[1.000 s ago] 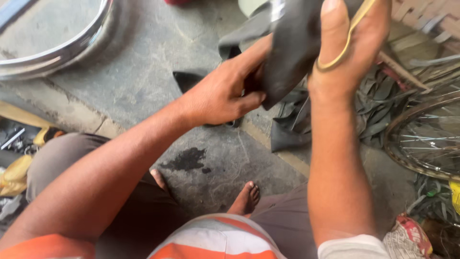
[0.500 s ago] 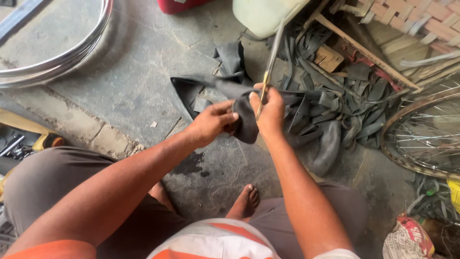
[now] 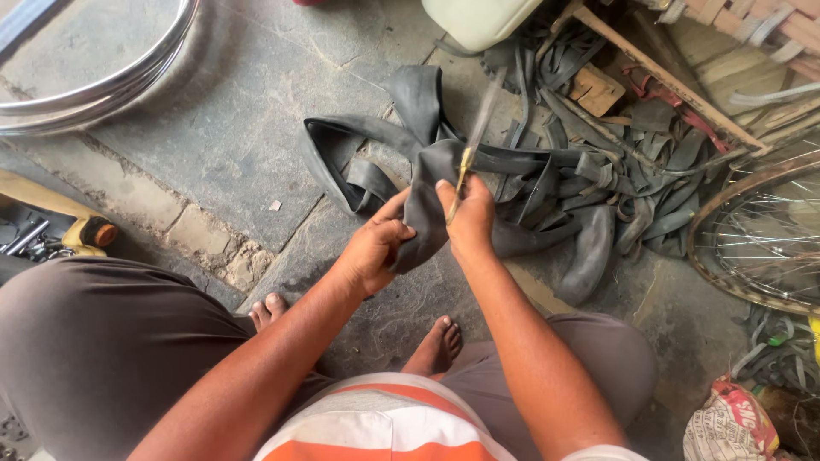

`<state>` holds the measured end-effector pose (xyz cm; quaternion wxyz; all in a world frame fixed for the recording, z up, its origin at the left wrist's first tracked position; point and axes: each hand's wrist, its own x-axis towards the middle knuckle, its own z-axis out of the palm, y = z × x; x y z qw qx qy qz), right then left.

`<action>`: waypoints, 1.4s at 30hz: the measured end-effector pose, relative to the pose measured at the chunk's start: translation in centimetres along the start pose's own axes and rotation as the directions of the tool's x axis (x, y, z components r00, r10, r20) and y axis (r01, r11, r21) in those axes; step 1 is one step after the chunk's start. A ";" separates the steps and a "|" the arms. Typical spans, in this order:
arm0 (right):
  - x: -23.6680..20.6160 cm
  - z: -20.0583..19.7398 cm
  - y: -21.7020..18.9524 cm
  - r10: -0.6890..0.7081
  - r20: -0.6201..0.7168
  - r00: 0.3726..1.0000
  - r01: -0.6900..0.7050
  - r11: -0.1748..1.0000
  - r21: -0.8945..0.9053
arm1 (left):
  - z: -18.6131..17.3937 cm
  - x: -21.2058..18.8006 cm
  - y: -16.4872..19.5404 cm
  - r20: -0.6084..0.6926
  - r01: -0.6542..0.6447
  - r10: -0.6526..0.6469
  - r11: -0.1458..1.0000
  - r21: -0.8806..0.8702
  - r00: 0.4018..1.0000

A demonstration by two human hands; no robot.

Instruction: The person sits cross-legged on the floor of a bicycle repair shop and cuts old rubber inner tubes into strips with scissors. They hold each tube taut with one hand, cut along its length, and set the cut pieces aside with the other discarded tubes on the floor.

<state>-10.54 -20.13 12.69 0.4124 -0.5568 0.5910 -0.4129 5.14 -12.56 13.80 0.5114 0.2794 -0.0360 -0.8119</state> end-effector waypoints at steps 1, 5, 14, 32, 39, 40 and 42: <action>-0.1 -0.3 -0.1 -0.043 -0.036 0.998 0.044 0.999 0.015 | 0.0 0.2 0.3 -0.036 0.009 -0.010 1.000 -0.021 0.999; -1.4 -2.4 -2.1 -0.064 0.016 0.998 0.066 0.980 -0.188 | -0.2 2.1 0.5 -0.132 0.063 -0.062 0.998 0.002 0.989; -6.9 -5.4 -4.1 0.071 -0.010 0.997 -0.068 0.885 -0.461 | -1.2 4.6 -1.7 0.005 -0.111 0.111 0.988 0.110 0.994; -3.8 -4.2 -3.0 -0.048 0.041 0.998 0.055 0.979 -0.196 | -1.2 2.5 -1.0 0.108 -0.114 0.065 0.820 0.561 0.992; -2.3 -4.3 -4.2 -0.109 0.024 0.994 0.111 0.956 -0.271 | 0.6 1.3 2.9 0.177 -0.080 -0.097 0.619 0.781 0.979; -2.2 -4.5 -4.5 -0.124 0.022 0.992 0.124 0.931 -0.344 | 0.9 1.3 3.4 0.207 -0.142 -0.033 0.624 0.768 0.978; -2.5 -5.4 -5.5 -0.123 0.030 0.992 0.125 0.919 -0.374 | 1.6 1.5 4.2 0.267 -0.266 0.094 0.625 0.734 0.959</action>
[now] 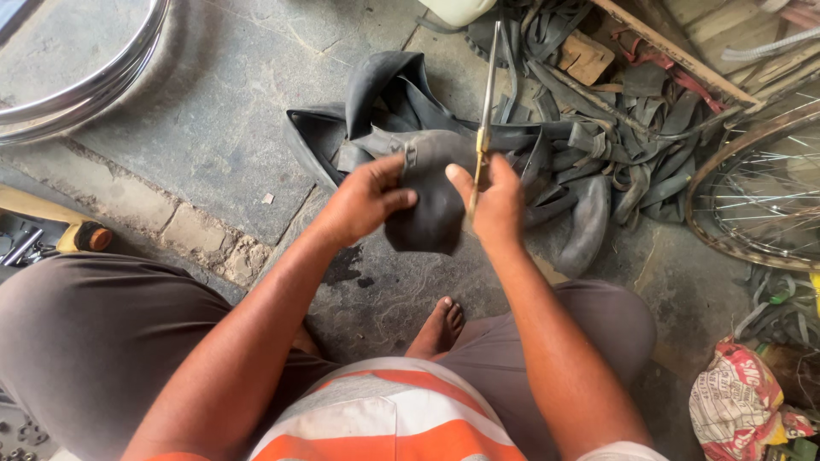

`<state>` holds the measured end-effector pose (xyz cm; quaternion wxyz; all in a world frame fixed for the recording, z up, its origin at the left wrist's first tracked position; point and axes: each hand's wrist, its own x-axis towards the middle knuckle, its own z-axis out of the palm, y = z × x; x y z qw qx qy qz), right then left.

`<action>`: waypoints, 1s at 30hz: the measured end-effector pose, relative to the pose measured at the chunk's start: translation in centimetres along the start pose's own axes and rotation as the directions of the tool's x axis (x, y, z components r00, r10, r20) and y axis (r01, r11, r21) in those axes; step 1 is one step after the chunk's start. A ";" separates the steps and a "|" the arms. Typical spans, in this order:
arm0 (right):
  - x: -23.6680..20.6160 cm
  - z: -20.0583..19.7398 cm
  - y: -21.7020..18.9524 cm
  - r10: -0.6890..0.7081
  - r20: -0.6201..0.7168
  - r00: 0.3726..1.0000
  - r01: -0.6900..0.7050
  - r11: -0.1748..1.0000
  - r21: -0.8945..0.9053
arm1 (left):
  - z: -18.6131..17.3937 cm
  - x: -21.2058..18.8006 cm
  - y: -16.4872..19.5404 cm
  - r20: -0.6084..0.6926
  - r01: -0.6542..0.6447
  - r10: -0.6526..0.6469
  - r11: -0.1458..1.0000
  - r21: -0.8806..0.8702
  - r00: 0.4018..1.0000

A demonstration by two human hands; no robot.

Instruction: The person sits cross-legged on the floor of a bicycle repair shop and cuts old rubber inner tubes into strips with scissors. They hold each tube taut with one hand, cut along its length, and set the cut pieces aside with the other discarded tubes on the floor.

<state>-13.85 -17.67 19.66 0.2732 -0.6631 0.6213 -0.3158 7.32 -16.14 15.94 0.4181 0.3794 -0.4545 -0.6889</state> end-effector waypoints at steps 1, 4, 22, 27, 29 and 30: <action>-0.2 -0.7 -0.3 -0.003 0.004 1.000 0.003 1.000 -0.016 | -0.2 0.3 0.5 -0.047 -0.007 0.005 0.999 -0.035 0.999; -2.5 -3.3 -1.0 0.110 0.021 0.994 -0.108 0.993 -0.048 | -0.7 1.5 1.9 -0.140 0.013 -0.045 0.975 -0.221 0.989; -19.5 -3.9 0.6 0.382 0.524 0.761 -0.625 0.648 0.435 | 2.7 7.6 -2.0 -0.132 -0.010 -0.048 0.914 -0.406 0.990; -18.4 -4.0 1.5 0.477 0.389 0.788 -0.602 0.730 0.324 | 6.5 7.7 -2.9 -0.070 0.085 -0.112 0.947 -0.309 0.991; -17.7 -4.4 1.9 0.484 0.370 0.793 -0.601 0.721 0.344 | 7.4 7.6 -3.0 -0.081 0.107 -0.140 0.941 -0.321 0.987; -17.7 -4.7 2.0 0.481 0.370 0.795 -0.596 0.731 0.332 | 7.6 7.6 -3.0 -0.088 0.118 -0.154 0.937 -0.328 0.984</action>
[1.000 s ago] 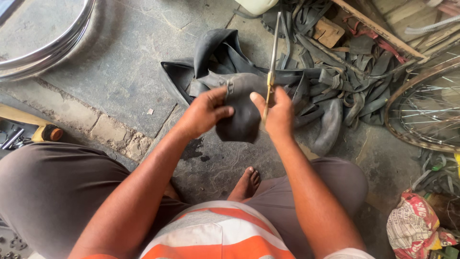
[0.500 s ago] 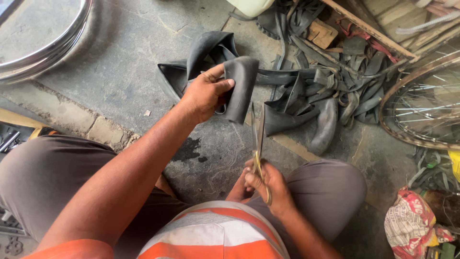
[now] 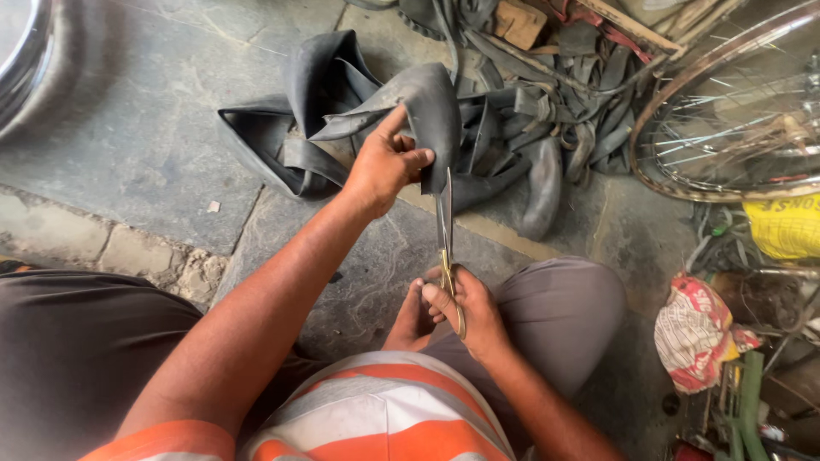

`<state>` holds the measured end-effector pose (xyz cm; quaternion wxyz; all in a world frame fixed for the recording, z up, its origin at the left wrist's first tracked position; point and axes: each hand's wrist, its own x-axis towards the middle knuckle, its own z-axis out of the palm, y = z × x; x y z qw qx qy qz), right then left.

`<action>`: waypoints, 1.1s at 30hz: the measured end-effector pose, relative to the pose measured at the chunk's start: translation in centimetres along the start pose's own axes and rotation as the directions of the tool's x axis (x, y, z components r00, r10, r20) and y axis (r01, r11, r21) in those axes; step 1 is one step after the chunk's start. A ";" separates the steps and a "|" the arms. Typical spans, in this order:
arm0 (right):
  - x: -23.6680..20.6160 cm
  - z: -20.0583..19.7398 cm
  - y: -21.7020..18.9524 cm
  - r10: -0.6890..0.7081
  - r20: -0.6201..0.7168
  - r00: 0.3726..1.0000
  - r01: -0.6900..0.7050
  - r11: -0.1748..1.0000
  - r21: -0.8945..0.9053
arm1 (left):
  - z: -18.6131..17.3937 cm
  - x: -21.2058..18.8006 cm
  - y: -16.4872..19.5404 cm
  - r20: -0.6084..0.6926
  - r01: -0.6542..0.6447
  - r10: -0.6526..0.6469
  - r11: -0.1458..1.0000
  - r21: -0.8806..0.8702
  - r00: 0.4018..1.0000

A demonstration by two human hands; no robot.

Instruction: The person sits cross-legged on the floor of a bicycle repair shop and cuts old rubber inner tubes into strips with scissors. They hold each tube taut with one hand, cut along its length, and set the cut pieces aside with the other discarded tubes on the floor.

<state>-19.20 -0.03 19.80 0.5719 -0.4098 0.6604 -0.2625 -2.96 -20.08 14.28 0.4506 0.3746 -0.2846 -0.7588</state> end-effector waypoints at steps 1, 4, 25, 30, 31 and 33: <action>0.0 -0.2 0.0 -0.004 0.007 1.000 0.004 1.000 -0.016 | 0.0 0.1 0.0 -0.013 -0.017 0.018 0.999 0.038 1.000; -0.8 0.0 0.2 0.008 0.033 0.999 -0.006 0.998 -0.056 | -0.5 0.9 0.3 -0.049 -0.048 0.052 0.996 0.070 0.997; -0.7 0.9 0.3 0.005 0.074 0.997 -0.006 1.000 0.009 | -1.6 0.3 1.6 0.014 0.076 -0.074 0.972 -0.221 0.997; 1.1 0.5 -0.5 -0.083 0.059 0.995 0.078 0.994 0.081 | -1.1 -0.6 2.1 0.134 0.070 -0.063 0.997 -0.042 0.989; 1.3 0.4 -0.7 -0.100 0.062 0.993 0.096 0.993 0.071 | -1.2 -0.6 2.3 0.140 0.056 -0.050 0.998 -0.040 0.989; 1.2 0.4 -0.9 -0.109 0.067 0.992 0.106 0.993 0.047 | -1.5 -0.5 2.6 0.146 0.034 -0.028 0.999 -0.039 0.989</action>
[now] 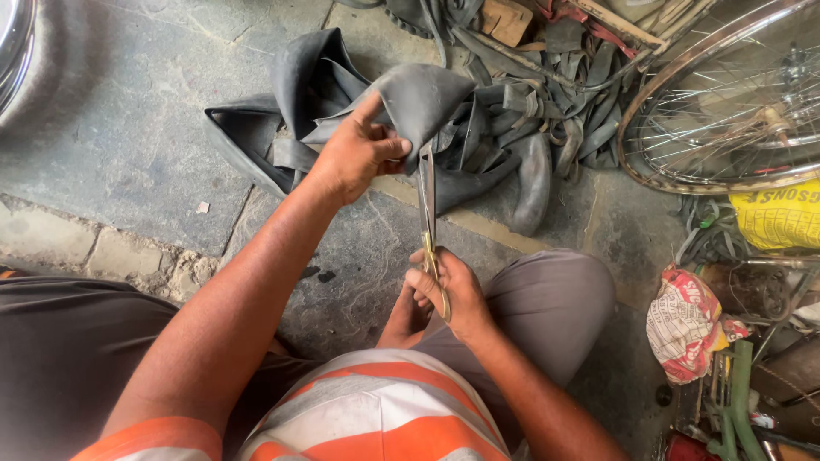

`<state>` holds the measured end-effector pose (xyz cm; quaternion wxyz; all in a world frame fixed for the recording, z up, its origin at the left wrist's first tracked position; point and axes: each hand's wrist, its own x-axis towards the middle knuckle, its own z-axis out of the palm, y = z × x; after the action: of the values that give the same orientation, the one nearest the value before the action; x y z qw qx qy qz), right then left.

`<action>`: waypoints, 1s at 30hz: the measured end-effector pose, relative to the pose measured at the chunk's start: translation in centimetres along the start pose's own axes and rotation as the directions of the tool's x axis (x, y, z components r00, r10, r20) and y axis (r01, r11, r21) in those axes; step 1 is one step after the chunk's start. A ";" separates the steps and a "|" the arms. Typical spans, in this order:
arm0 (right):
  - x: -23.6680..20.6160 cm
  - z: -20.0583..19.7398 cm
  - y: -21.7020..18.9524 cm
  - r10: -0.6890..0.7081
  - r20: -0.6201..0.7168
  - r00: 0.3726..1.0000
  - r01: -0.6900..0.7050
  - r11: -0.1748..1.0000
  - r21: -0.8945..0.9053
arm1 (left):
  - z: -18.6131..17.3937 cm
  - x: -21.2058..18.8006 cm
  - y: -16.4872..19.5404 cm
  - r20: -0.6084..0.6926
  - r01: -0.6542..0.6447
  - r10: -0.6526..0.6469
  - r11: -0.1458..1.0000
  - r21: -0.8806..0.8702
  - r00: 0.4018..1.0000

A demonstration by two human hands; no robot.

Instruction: The person sits cross-legged on the floor of a bicycle repair shop and cuts old rubber inner tubes into strips with scissors. They hold each tube taut with one hand, cut along its length, and set the cut pieces aside with the other discarded tubes on the floor.

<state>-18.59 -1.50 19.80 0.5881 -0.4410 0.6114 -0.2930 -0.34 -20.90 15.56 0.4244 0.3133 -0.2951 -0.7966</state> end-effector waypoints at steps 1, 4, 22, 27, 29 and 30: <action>-0.1 0.0 0.0 0.003 0.003 1.000 -0.003 1.000 -0.014 | -0.2 0.0 0.2 -0.030 -0.011 0.010 1.000 -0.016 0.999; -0.4 0.3 0.3 0.054 0.014 0.998 -0.054 0.998 -0.045 | -0.9 0.1 0.5 -0.093 -0.031 0.027 0.998 -0.050 0.995; 1.3 0.4 -0.4 -0.083 -0.061 0.995 0.076 0.991 -0.114 | 1.7 -1.2 -0.4 -0.047 0.016 -0.012 0.997 0.081 0.999; 1.5 0.9 -1.0 -0.121 -0.126 0.985 0.076 0.947 -0.313 | 1.7 -1.4 -0.2 -0.043 -0.003 0.008 0.992 0.122 0.999; 1.5 1.1 -1.1 -0.120 -0.145 0.982 0.068 0.945 -0.319 | 1.6 -1.5 -0.2 -0.051 -0.003 0.009 0.993 0.122 0.999; 1.5 1.2 -1.1 -0.131 -0.154 0.979 0.070 0.933 -0.352 | 1.6 -1.5 -0.2 -0.054 -0.003 0.010 0.993 0.121 0.998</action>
<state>-17.06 -3.14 19.88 0.4300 -0.5406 0.6791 -0.2485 -0.98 -19.18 16.79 0.4153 0.3590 -0.3321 -0.7670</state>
